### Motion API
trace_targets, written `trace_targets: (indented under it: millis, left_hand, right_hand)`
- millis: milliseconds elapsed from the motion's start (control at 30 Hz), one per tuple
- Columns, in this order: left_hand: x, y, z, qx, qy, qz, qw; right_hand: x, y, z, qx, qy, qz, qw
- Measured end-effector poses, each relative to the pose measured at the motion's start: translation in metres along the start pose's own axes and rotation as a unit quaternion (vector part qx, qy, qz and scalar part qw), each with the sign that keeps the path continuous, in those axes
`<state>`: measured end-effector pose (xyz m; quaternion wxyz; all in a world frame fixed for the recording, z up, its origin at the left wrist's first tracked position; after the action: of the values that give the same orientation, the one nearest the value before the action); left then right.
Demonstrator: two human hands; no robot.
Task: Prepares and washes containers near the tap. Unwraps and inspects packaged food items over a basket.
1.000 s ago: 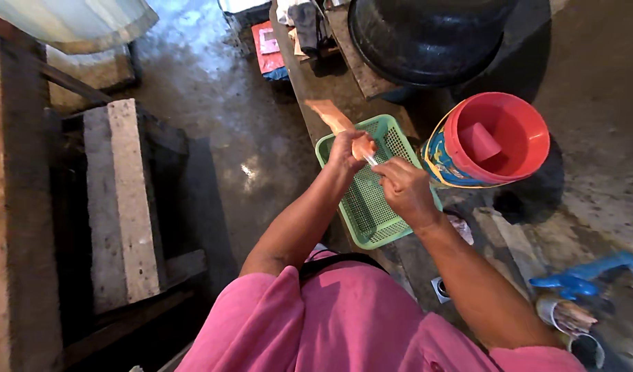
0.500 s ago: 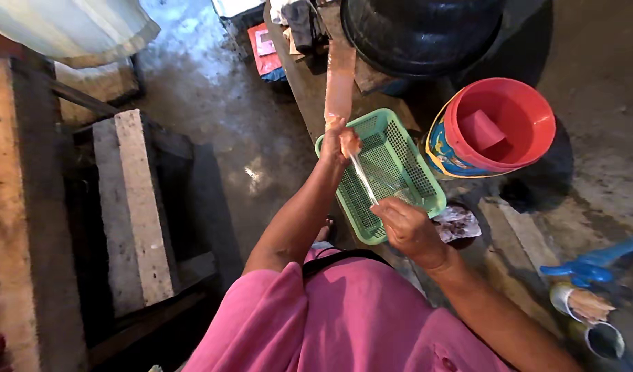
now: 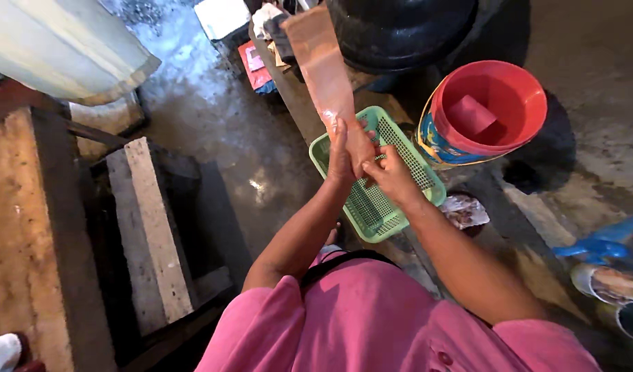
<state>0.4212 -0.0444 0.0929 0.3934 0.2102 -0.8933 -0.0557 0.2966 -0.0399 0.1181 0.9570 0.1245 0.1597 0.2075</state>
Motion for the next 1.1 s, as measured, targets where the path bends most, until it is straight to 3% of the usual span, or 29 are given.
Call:
trace_targets:
  millis: [167, 267, 600, 800, 1100]
  left_hand:
    - [-0.02, 0.0, -0.003, -0.024, -0.052, -0.041, 0.998]
    - [-0.024, -0.005, -0.006, -0.031, -0.04, -0.034, 0.998]
    - [-0.018, -0.018, -0.018, -0.022, 0.018, -0.056, 0.998]
    - [-0.029, -0.023, -0.012, -0.067, -0.004, -0.119, 0.991]
    - [-0.033, -0.012, -0.001, -0.106, 0.004, -0.117, 0.987]
  right_hand:
    - [-0.015, 0.002, 0.009, -0.01, 0.148, -0.027, 0.989]
    - [-0.02, 0.004, 0.011, -0.025, 0.178, -0.037, 0.983]
    - [-0.02, 0.021, 0.011, -0.078, 0.168, 0.003, 0.983]
    - [-0.026, 0.041, 0.01, -0.034, 0.224, 0.014, 0.974]
    - [-0.027, 0.044, -0.017, 0.001, 0.146, -0.003, 0.989]
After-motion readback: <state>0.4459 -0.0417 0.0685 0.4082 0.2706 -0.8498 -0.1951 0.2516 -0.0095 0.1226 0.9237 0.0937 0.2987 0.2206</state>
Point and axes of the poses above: each hand's wrist, its own y-axis away from the middle knuckle, its own x-axis out of the palm, z = x × y, the point moved 5 cm from there along -y, towards the middle knuckle, and after that the axes turned 5 degrees about -z, right-handed, at the moved point
